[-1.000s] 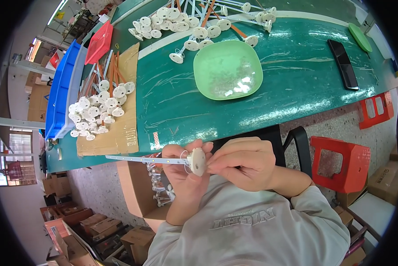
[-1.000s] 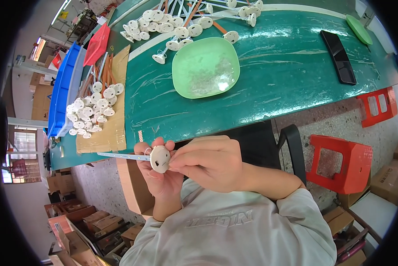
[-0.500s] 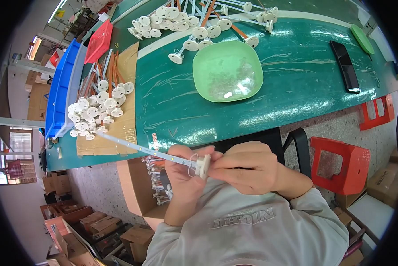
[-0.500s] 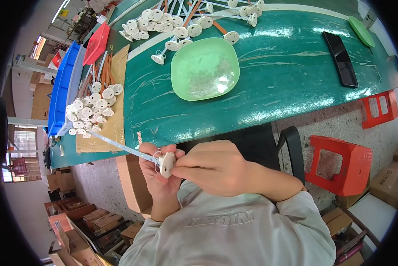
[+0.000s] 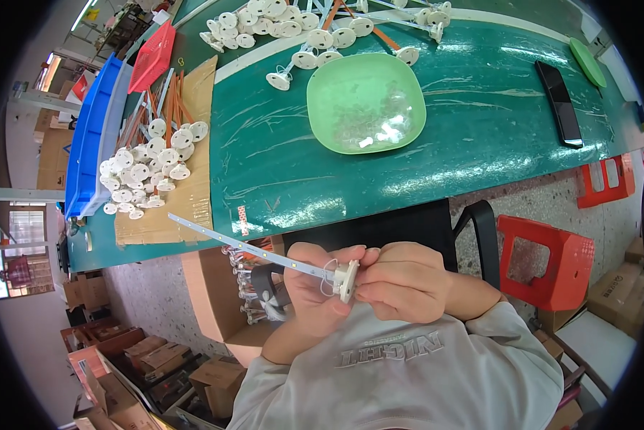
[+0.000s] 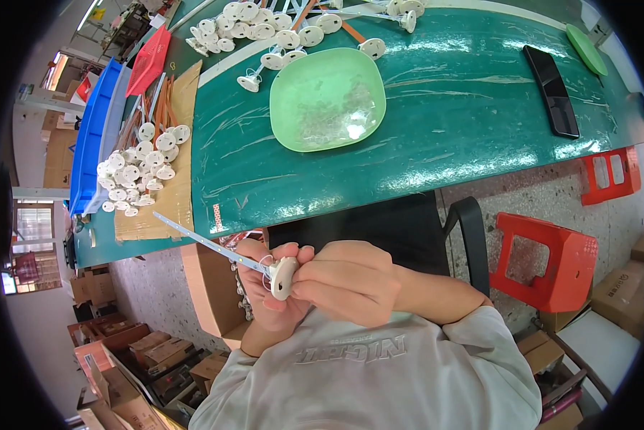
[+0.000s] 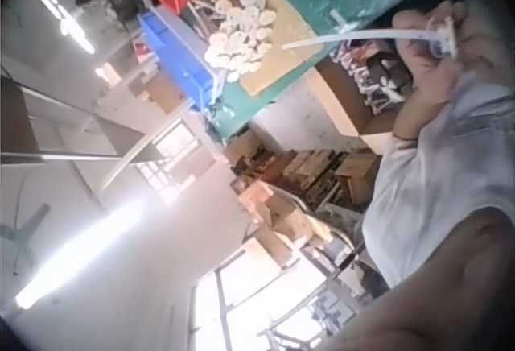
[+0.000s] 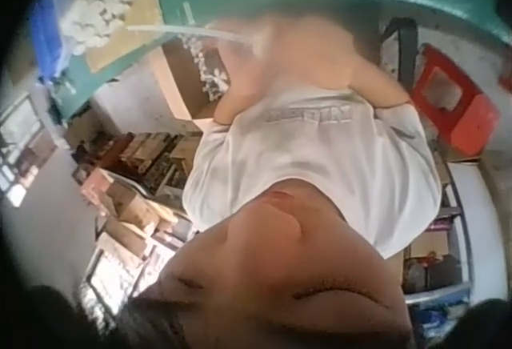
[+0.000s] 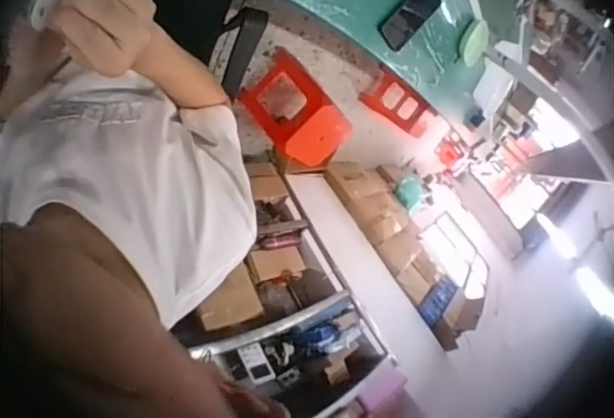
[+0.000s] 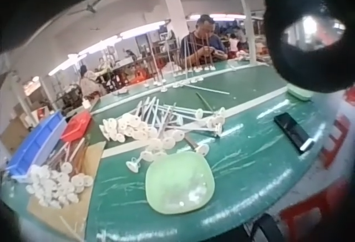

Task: Manually attaching circular plastic bases to rigid LED strips at an assembly workbench.

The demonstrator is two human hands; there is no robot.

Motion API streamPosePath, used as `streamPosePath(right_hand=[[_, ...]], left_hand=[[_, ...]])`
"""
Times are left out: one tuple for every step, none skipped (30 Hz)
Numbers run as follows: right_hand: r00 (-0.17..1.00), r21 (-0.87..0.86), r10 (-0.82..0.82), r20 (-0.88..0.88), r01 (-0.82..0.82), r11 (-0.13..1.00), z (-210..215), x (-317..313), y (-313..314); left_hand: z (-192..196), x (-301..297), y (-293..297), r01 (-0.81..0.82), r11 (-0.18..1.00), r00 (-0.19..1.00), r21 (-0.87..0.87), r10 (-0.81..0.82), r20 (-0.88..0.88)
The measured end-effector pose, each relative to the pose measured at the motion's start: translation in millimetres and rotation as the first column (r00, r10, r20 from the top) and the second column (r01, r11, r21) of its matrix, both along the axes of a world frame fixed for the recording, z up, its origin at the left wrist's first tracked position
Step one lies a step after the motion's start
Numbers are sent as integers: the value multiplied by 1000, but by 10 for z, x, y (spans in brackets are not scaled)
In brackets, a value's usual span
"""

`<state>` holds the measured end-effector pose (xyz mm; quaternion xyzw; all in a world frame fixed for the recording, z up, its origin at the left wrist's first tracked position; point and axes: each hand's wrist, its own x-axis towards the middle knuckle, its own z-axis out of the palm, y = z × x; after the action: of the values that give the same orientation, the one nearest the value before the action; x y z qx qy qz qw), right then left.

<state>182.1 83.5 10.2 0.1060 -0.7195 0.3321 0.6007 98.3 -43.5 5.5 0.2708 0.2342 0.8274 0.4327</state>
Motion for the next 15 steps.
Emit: streamPosePath(right_hand=[[999, 17, -40, -21, 40, 999, -25, -9, -7], [996, 33, -79, -42, 80, 996, -34, -17, -9], [996, 34, -81, -38, 82, 996, -37, -23, -9], [994, 28, -97, -44, 98, 995, -36, -34, -3], [993, 23, -111, -50, 112, 993, -32, -39, 9], [993, 23, -109, -49, 110, 994, -25, -38, 10], [994, 40, -100, -39, 102, 994, -9, -40, 12], [995, 57, -90, -31, 92, 994, 17, -45, 13], [996, 60, -73, -45, 75, 995, 33, -63, 21], [999, 75, -53, -7, 53, 996, 54, -47, 26], [999, 90, -31, 28, 28, 996, 82, -26, 40], [1000, 103, -5, 0, 5, 995, 121, -36, 108], [992, 164, 50, 112, -68, 984, 151, -14, 207], [970, 221, 94, 225, -145, 964, 163, -32, 275], [973, 240, 110, 205, -159, 958, 157, -60, 306]], left_hand=[[-15, 11, 17, 4, 1000, 1000, 2, -4, 4], [-27, 19, 36, 0, 1000, 1000, 20, 0, 13], [-37, 34, 47, -6, 999, 1000, 35, 6, 23], [-29, 56, 57, -5, 999, 1000, 36, 4, 27], [-6, 81, 65, -33, 999, 999, 18, 32, 25], [10, 97, 58, -64, 998, 998, -1, 64, 21], [11, 97, 53, -69, 998, 997, -1, 69, 21], [13, 91, 48, -76, 997, 997, 12, 76, 8], [13, 54, 47, -93, 995, 996, 29, 93, -15], [31, 16, 25, -113, 993, 993, 37, 114, -31], [61, -24, -22, -73, 997, 993, -28, 70, -97], [93, -110, -56, -42, 995, 986, -89, 27, -166], [138, -175, -89, -68, 995, 980, -74, 53, -191], [202, -230, -136, -32, 979, 968, -203, -21, -251], [237, -276, -158, -1, 944, 950, -330, -102, -294]])
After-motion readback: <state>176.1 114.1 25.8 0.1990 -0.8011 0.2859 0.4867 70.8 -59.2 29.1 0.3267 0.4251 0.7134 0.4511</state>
